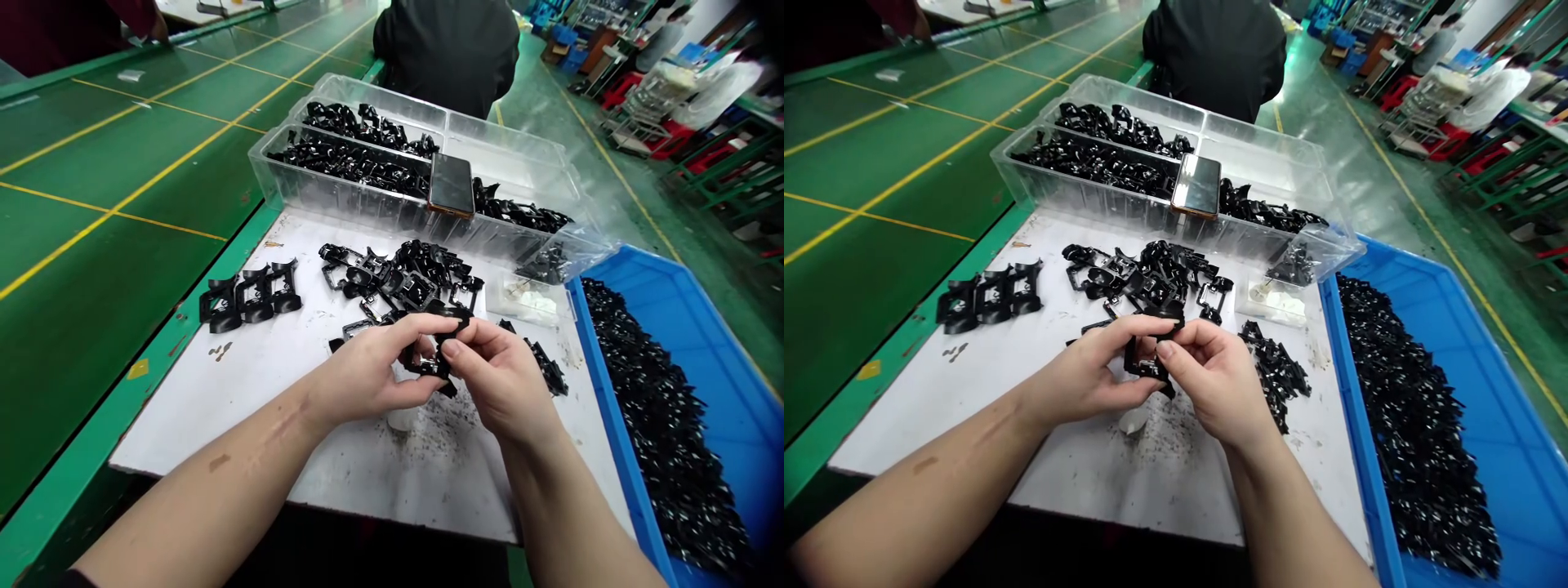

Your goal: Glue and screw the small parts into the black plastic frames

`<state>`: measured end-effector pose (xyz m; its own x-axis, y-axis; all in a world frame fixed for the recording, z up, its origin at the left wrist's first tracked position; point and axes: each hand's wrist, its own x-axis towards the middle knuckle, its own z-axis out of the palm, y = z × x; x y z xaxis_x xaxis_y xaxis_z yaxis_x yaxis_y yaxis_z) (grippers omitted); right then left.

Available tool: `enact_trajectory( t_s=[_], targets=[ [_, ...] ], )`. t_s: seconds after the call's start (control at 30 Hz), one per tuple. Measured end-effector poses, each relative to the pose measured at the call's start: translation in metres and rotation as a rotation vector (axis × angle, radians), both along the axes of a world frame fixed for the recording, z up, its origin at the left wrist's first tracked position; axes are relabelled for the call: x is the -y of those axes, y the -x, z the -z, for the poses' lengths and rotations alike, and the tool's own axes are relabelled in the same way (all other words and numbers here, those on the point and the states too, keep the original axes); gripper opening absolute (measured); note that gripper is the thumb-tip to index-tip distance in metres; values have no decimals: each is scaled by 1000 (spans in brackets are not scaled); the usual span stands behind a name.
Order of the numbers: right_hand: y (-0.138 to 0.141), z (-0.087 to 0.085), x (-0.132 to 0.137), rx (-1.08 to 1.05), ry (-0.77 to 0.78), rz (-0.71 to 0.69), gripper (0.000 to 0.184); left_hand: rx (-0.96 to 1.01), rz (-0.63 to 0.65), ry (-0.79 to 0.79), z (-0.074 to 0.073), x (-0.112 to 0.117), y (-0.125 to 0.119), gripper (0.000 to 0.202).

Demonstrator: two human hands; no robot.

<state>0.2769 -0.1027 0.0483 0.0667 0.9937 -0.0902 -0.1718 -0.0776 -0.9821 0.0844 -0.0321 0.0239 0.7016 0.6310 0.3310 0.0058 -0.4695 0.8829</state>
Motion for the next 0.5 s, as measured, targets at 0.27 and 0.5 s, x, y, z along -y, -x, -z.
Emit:
enact_trajectory(
  t_s=[0.27, 0.5],
  targets=[
    [-1, -1, -1, 70, -88, -32, 10, 85, -28, -103, -1, -1, 0, 59],
    [3, 0, 1, 19, -60, 9, 12, 29, 4, -52, 0, 1, 1, 60]
  ],
)
